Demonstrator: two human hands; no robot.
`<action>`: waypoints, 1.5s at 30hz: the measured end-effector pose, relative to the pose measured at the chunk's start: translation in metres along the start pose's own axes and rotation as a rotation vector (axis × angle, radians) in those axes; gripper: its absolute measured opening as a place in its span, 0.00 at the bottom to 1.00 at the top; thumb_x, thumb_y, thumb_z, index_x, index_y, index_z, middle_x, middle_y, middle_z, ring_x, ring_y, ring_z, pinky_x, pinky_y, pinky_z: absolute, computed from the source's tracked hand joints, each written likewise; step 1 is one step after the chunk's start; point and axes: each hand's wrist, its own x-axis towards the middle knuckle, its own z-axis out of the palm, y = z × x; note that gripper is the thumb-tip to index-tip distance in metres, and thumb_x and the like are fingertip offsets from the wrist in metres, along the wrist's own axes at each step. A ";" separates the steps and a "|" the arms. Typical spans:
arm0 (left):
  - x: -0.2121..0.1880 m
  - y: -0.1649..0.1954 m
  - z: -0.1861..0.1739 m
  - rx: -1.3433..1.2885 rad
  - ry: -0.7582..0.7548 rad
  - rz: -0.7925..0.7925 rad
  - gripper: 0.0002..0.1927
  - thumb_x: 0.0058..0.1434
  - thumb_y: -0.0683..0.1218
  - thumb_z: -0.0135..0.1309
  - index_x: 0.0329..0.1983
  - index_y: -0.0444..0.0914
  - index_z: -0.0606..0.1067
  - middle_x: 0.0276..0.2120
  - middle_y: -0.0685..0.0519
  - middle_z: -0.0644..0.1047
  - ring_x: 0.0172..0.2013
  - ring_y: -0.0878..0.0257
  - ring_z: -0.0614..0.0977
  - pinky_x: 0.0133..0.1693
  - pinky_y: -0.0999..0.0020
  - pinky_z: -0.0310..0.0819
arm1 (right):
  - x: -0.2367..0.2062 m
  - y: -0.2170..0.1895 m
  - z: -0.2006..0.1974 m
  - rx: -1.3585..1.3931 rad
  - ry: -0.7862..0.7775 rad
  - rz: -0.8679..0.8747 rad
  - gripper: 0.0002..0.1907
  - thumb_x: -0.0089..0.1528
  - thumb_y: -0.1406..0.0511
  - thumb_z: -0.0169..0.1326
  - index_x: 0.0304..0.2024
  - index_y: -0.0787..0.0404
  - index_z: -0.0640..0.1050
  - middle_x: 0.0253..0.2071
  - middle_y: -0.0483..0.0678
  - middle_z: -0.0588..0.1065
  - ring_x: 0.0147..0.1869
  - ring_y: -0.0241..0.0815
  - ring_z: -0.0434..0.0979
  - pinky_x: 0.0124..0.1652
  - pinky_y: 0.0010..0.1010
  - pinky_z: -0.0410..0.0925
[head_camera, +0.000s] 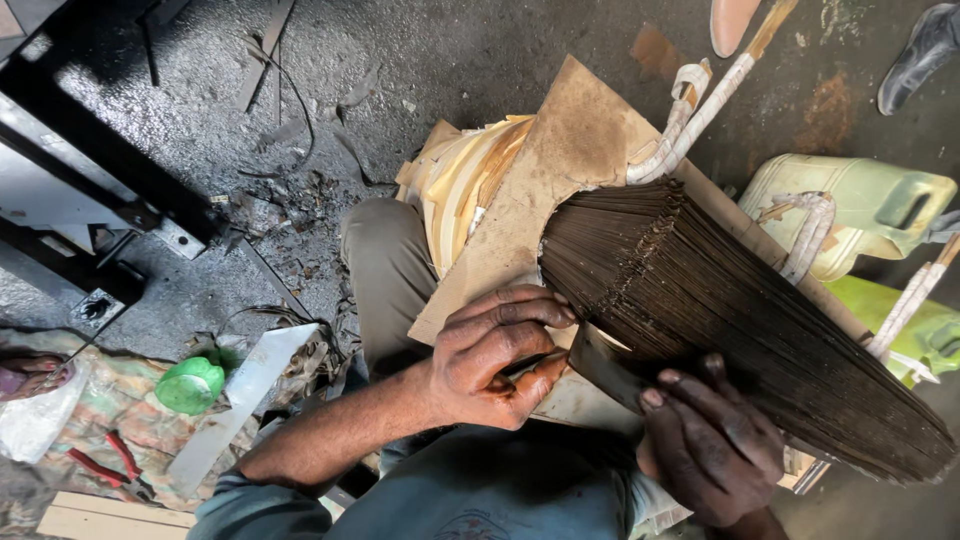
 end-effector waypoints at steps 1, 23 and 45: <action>0.001 0.001 -0.001 0.007 -0.012 -0.009 0.13 0.55 0.36 0.65 0.39 0.33 0.73 0.45 0.42 0.79 0.49 0.46 0.83 0.54 0.52 0.81 | 0.000 0.000 -0.001 -0.010 -0.029 -0.029 0.14 0.54 0.62 0.60 0.33 0.69 0.82 0.32 0.52 0.79 0.45 0.52 0.82 0.52 0.48 0.76; 0.011 0.066 0.007 0.125 -0.032 -0.348 0.31 0.61 0.52 0.66 0.60 0.31 0.69 0.41 0.49 0.83 0.42 0.64 0.85 0.43 0.70 0.79 | -0.121 -0.006 0.006 -0.360 0.249 0.382 0.11 0.68 0.66 0.66 0.51 0.61 0.82 0.41 0.53 0.71 0.51 0.55 0.71 0.61 0.51 0.72; -0.019 0.058 0.065 -0.189 0.194 -0.546 0.10 0.77 0.36 0.63 0.46 0.33 0.70 0.38 0.50 0.75 0.36 0.64 0.78 0.47 0.65 0.82 | -0.285 0.049 -0.035 -0.364 0.476 0.583 0.14 0.74 0.58 0.63 0.40 0.59 0.77 0.41 0.49 0.73 0.53 0.55 0.79 0.71 0.75 0.31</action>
